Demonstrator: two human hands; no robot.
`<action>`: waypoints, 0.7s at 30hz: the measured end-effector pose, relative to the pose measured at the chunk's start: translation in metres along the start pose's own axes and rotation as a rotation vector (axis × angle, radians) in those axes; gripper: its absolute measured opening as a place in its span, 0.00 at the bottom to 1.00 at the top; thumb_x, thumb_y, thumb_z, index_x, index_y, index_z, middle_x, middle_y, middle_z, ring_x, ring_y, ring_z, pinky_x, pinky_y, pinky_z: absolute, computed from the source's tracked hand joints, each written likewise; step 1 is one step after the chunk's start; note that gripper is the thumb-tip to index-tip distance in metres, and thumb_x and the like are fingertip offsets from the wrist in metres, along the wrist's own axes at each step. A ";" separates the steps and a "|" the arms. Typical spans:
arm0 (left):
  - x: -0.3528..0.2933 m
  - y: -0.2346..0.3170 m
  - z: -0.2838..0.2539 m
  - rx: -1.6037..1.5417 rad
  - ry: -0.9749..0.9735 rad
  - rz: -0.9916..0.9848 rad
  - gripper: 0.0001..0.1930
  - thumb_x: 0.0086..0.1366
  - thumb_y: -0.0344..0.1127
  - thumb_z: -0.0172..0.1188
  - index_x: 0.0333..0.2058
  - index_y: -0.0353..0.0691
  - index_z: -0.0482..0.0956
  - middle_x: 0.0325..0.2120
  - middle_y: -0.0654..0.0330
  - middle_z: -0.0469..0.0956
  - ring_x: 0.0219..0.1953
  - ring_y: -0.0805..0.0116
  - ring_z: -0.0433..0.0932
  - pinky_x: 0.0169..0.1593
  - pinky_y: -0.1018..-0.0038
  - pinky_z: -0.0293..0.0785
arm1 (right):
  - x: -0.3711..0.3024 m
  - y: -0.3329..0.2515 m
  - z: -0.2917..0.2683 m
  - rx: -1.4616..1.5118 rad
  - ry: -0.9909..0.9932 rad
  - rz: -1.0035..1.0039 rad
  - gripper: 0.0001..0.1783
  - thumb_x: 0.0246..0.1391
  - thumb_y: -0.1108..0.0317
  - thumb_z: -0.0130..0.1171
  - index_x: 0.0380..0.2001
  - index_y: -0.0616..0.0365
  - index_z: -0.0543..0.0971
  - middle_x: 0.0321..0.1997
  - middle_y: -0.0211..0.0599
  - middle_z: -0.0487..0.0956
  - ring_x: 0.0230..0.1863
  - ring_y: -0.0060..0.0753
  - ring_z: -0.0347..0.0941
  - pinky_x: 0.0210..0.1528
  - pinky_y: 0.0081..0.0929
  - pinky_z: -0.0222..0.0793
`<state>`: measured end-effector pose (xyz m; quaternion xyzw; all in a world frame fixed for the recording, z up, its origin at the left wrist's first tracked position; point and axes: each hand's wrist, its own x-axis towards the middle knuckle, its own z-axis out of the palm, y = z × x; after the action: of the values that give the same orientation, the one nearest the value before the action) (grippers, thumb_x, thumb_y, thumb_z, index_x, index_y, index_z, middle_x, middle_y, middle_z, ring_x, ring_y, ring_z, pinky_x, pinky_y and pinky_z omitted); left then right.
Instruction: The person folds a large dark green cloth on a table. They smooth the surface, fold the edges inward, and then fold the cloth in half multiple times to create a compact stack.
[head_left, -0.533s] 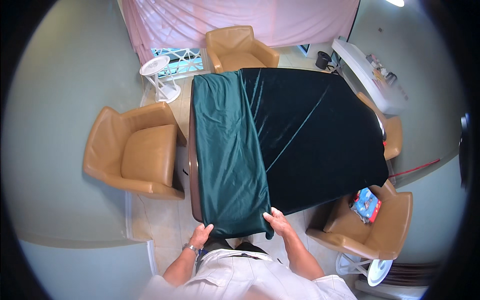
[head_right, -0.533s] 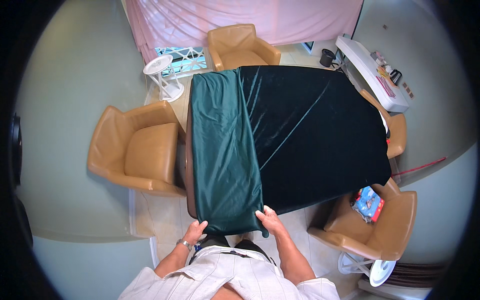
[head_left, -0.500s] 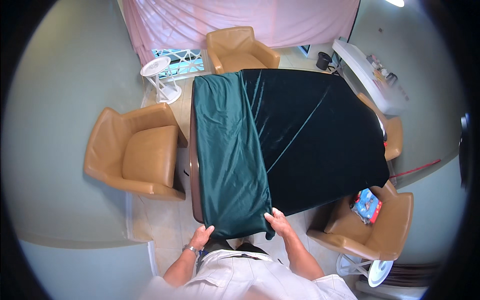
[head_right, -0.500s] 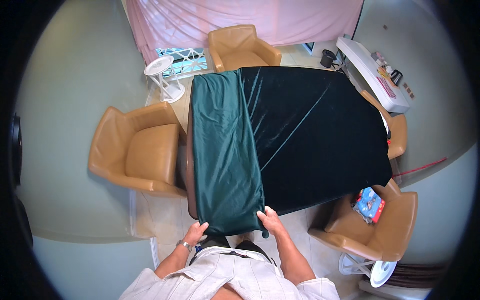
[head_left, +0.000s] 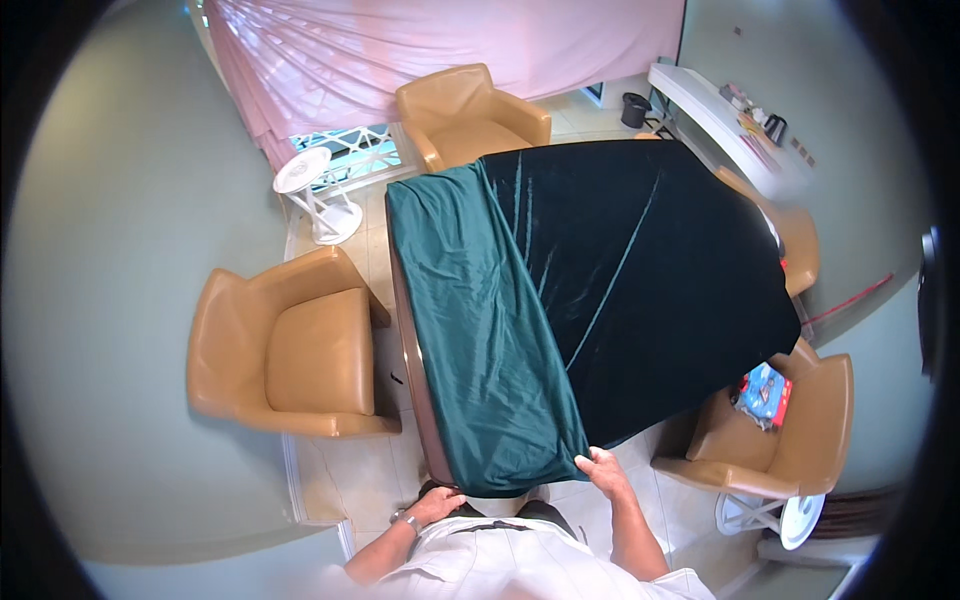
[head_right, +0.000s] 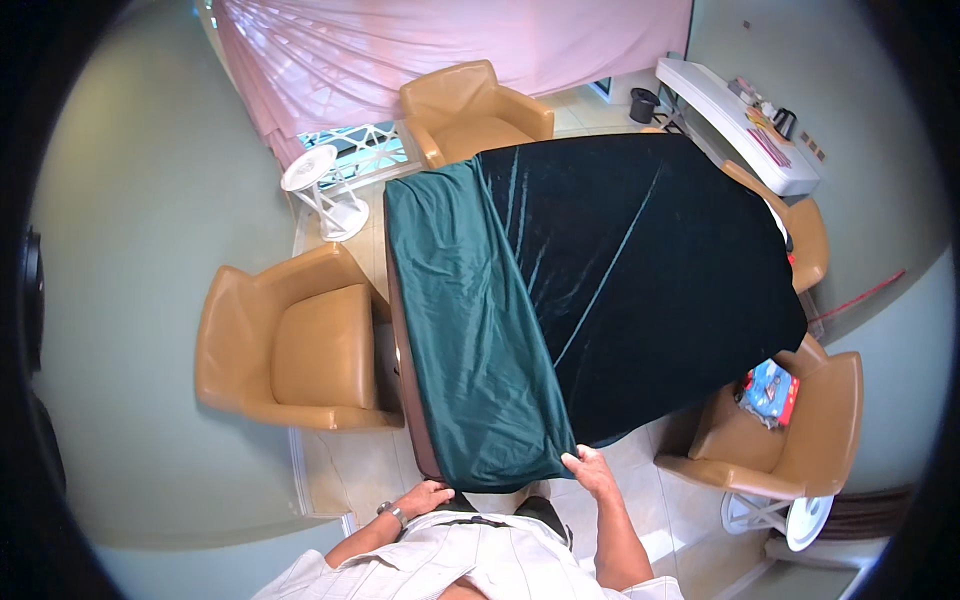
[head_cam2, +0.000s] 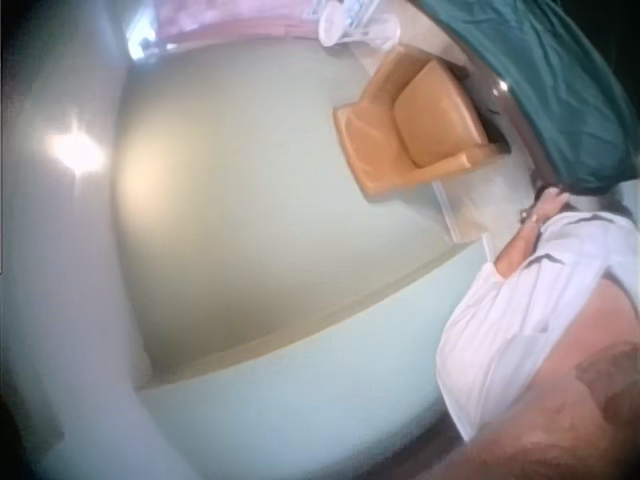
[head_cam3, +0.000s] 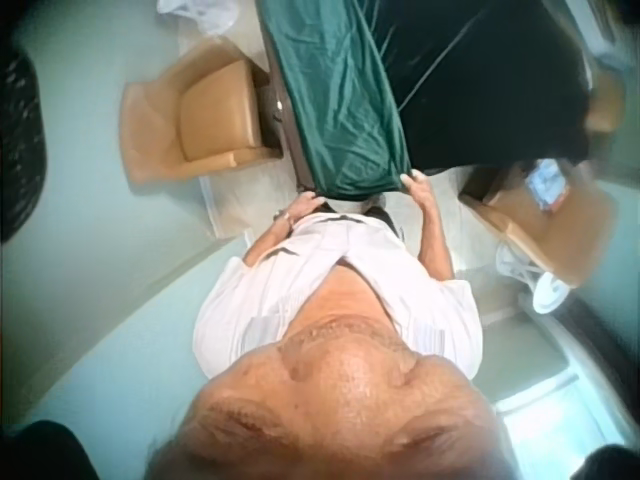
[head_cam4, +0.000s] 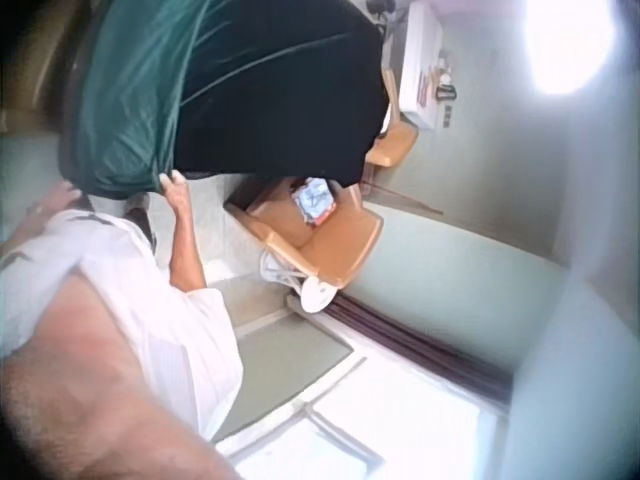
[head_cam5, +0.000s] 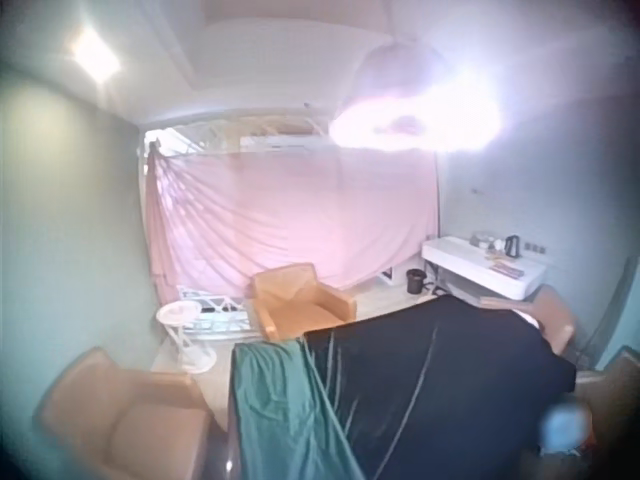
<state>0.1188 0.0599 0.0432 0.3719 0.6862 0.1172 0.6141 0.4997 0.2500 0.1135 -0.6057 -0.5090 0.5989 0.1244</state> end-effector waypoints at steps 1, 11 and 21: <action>0.002 -0.005 -0.015 -0.040 -0.031 -0.021 0.24 0.73 0.48 0.62 0.52 0.30 0.84 0.42 0.54 0.87 0.44 0.62 0.84 0.52 0.68 0.78 | 0.001 0.003 0.007 0.051 0.011 0.023 0.14 0.63 0.61 0.65 0.43 0.62 0.86 0.37 0.30 0.84 0.40 0.26 0.76 0.47 0.32 0.73; 0.038 -0.116 -0.182 -0.453 0.066 -0.107 0.19 0.74 0.40 0.60 0.58 0.37 0.80 0.44 0.60 0.87 0.36 0.73 0.85 0.40 0.76 0.81 | 0.011 0.042 0.058 0.171 0.573 0.159 0.07 0.62 0.70 0.65 0.41 0.61 0.83 0.37 0.28 0.83 0.37 0.24 0.75 0.44 0.28 0.73; 0.096 -0.079 -0.310 -0.358 0.082 -0.039 0.18 0.75 0.41 0.58 0.57 0.37 0.78 0.44 0.58 0.85 0.37 0.69 0.85 0.40 0.73 0.83 | 0.016 0.018 0.119 -0.500 1.131 0.105 0.22 0.54 0.72 0.67 0.53 0.63 0.78 0.52 0.54 0.80 0.59 0.60 0.74 0.65 0.51 0.66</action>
<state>-0.1950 0.1594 -0.0106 0.2385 0.6860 0.2407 0.6439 0.4031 0.1995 0.0602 -0.8644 -0.4585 0.0533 0.1996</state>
